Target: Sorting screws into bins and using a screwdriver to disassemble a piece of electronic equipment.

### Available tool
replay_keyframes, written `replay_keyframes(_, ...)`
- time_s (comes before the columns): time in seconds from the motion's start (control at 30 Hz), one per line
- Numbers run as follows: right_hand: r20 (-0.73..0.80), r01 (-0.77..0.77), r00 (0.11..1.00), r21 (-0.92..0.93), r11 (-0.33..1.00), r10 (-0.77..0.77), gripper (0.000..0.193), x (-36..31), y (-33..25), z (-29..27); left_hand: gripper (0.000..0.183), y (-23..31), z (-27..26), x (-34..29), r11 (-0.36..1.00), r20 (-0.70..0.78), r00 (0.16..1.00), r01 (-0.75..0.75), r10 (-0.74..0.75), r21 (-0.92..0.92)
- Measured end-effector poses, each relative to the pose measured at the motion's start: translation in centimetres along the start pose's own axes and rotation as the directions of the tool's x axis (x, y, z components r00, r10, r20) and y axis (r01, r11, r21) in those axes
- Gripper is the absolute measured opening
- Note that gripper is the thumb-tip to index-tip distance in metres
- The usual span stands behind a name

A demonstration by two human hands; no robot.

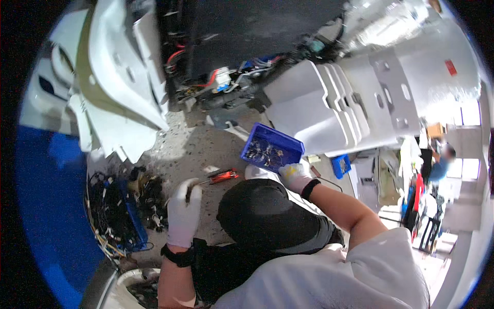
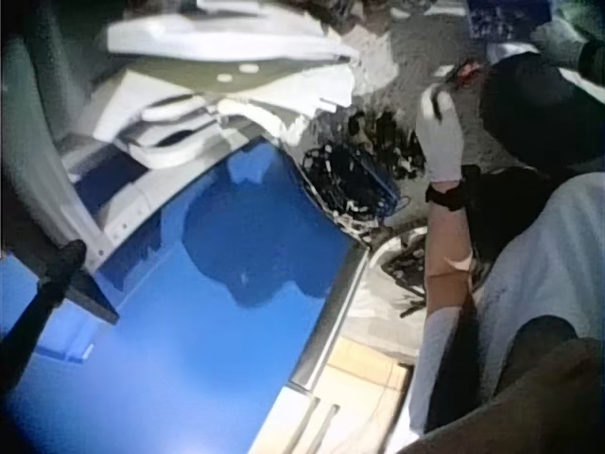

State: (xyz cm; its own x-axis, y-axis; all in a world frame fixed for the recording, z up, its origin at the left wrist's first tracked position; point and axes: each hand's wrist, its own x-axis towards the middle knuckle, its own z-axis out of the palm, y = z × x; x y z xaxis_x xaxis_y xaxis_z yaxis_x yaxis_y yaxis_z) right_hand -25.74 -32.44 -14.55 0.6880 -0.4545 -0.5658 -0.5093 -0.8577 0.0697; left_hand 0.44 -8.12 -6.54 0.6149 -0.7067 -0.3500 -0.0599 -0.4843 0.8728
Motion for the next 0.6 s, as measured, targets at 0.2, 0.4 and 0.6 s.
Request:
replay_keyframes(0.2,-0.147,0.302,0.944,0.012,0.953,-0.297,0.019,-1.2,-1.8,-5.8,0.054,-1.7,1.5,3.0,0.844,0.33,0.9,0.398,-0.284,-0.36)
replay_keyframes(0.4,-0.306,0.67,0.697,-0.046,0.741,-0.649,0.018,4.7,-5.9,-5.6,0.037,-4.4,3.0,4.3,0.744,0.304,0.897,0.437,-0.321,-0.505)
replay_keyframes(0.6,-0.423,0.569,0.795,0.273,0.776,-0.435,0.04,2.8,-3.5,-4.9,0.027,-5.9,4.4,4.2,0.536,0.336,0.748,0.651,-0.572,-0.538)
